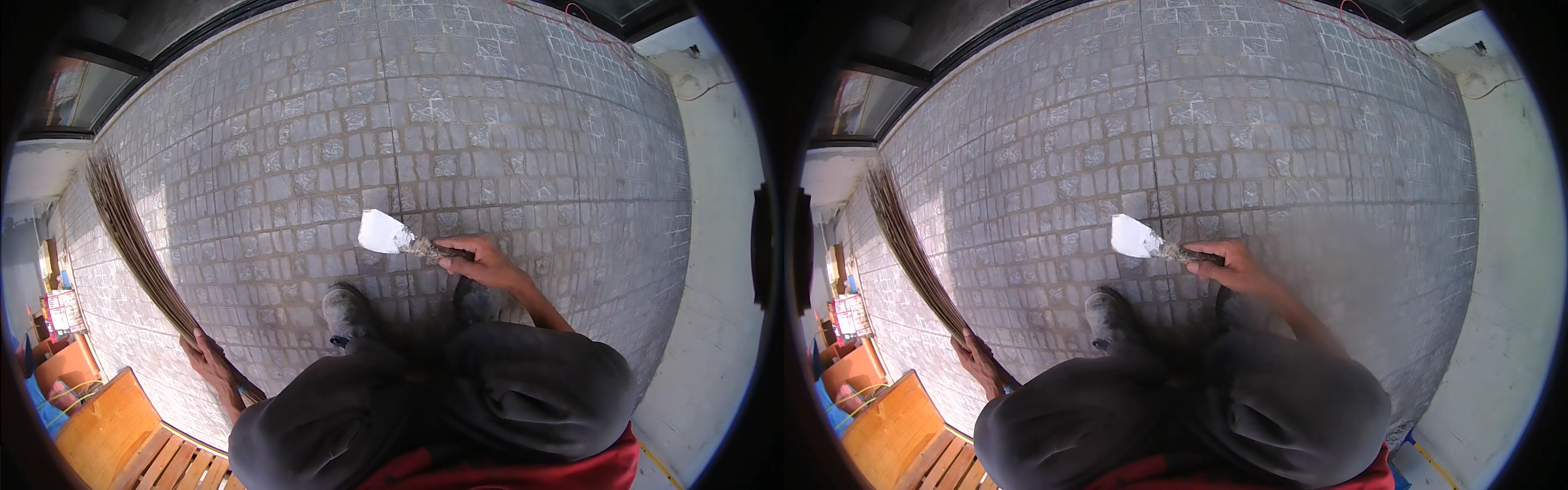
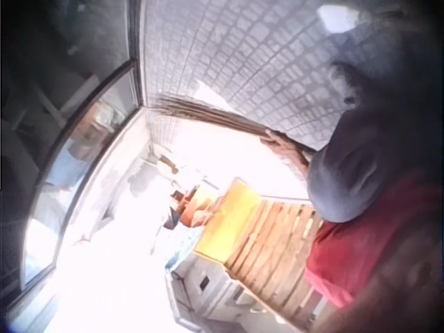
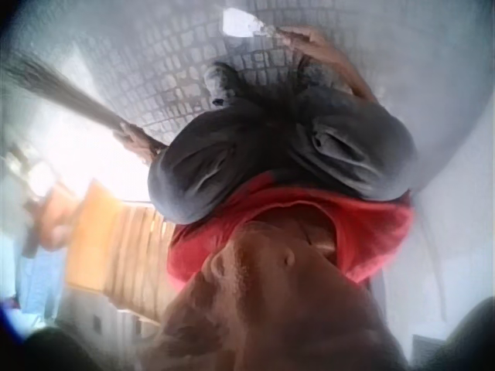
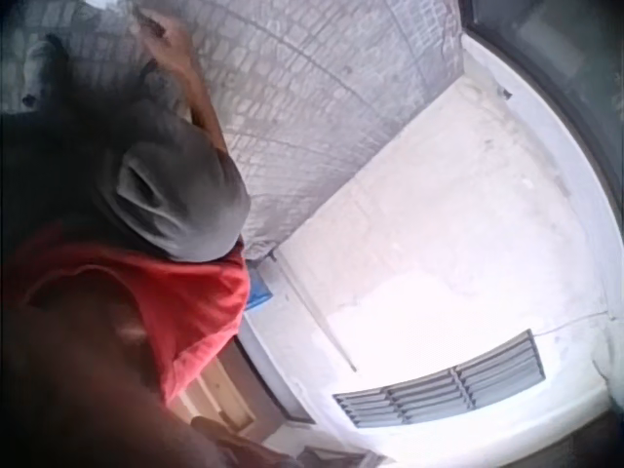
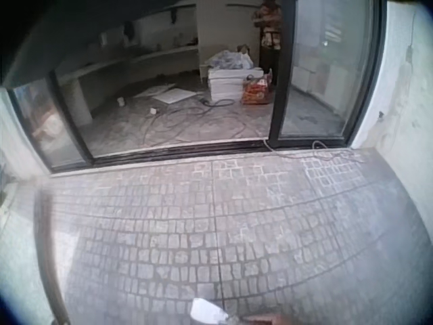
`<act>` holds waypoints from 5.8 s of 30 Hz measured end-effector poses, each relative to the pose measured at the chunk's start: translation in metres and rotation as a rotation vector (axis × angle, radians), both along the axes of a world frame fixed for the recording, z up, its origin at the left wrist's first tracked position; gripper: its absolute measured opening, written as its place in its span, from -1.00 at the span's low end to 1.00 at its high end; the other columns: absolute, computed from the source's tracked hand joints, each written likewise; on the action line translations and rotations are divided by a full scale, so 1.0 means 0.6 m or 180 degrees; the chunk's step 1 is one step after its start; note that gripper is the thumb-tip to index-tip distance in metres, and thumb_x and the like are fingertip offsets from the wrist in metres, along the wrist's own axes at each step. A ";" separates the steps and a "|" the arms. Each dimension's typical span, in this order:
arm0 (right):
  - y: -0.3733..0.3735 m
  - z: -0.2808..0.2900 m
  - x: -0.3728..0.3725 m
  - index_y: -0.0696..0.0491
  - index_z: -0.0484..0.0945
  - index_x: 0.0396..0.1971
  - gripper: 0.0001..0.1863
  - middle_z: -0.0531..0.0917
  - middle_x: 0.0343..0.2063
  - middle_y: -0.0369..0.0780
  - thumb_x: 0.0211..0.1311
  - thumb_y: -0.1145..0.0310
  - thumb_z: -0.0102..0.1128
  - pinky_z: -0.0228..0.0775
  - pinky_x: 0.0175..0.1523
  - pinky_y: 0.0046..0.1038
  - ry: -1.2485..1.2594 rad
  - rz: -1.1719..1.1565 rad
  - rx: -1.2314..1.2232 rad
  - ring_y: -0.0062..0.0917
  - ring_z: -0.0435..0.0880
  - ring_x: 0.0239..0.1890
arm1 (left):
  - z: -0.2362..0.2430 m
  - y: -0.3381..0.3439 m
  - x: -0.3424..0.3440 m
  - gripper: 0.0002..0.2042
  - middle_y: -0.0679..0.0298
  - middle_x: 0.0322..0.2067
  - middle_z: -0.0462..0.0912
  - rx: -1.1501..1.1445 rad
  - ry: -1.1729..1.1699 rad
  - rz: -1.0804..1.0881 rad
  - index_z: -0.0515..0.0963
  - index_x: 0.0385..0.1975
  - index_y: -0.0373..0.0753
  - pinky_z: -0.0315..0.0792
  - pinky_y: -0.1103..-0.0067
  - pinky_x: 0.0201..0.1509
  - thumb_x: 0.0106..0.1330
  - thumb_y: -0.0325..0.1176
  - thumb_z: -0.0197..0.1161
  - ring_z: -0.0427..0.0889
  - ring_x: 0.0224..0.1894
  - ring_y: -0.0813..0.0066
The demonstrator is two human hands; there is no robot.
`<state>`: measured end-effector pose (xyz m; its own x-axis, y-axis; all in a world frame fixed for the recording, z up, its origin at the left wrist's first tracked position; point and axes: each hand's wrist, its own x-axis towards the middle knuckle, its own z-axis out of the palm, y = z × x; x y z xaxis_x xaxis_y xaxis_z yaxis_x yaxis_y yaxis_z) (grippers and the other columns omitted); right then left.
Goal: The person applies grout between floor tiles using a putty knife and then sweeps the surface with a broom. The person repeatedly spreads grout into the joints and removes excess material across the tiled area.
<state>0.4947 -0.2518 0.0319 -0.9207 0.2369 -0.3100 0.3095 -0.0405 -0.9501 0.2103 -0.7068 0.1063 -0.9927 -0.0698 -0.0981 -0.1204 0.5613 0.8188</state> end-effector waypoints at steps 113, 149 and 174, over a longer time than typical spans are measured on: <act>0.110 0.027 0.081 0.16 0.44 0.19 -0.60 0.50 -0.56 -0.33 0.48 0.27 0.07 0.22 -0.44 -0.61 0.0348 -0.2387 -0.1349 -0.69 0.39 -0.59 | 0.119 0.150 -0.060 -0.42 0.02 -0.44 0.49 -0.3113 0.0456 -0.3745 0.33 0.41 0.12 0.47 0.20 -0.42 0.38 -0.41 0.22 0.59 -0.48 0.02; 0.106 0.035 0.058 0.13 0.52 0.04 -0.72 0.53 -0.55 -0.32 0.44 0.33 0.14 0.23 -0.47 -0.63 0.0071 -0.2258 -0.0940 -0.70 0.43 -0.56 | -0.064 0.287 -0.026 -0.46 0.15 -0.36 0.60 -0.0130 -0.0872 -0.2787 0.29 0.29 -0.30 0.52 0.42 -0.33 0.34 -0.38 0.31 0.61 -0.43 0.45; 0.097 0.021 0.111 0.12 0.54 -0.06 -0.78 0.53 -0.58 -0.34 0.43 0.31 0.16 0.23 -0.50 -0.61 0.0103 -0.2574 -0.1048 -0.71 0.44 -0.59 | -0.098 0.471 -0.061 -0.46 -0.14 -0.17 0.68 -0.1034 0.0581 -0.3161 0.19 0.48 0.01 0.53 0.22 -0.27 0.54 -0.10 0.02 0.70 -0.36 -0.10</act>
<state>0.5610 -0.1936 0.0445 -0.5184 0.7245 -0.4543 0.0401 -0.5101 -0.8592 0.1740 -0.4244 0.0477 -0.6167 0.7846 -0.0640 0.6220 0.5356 0.5712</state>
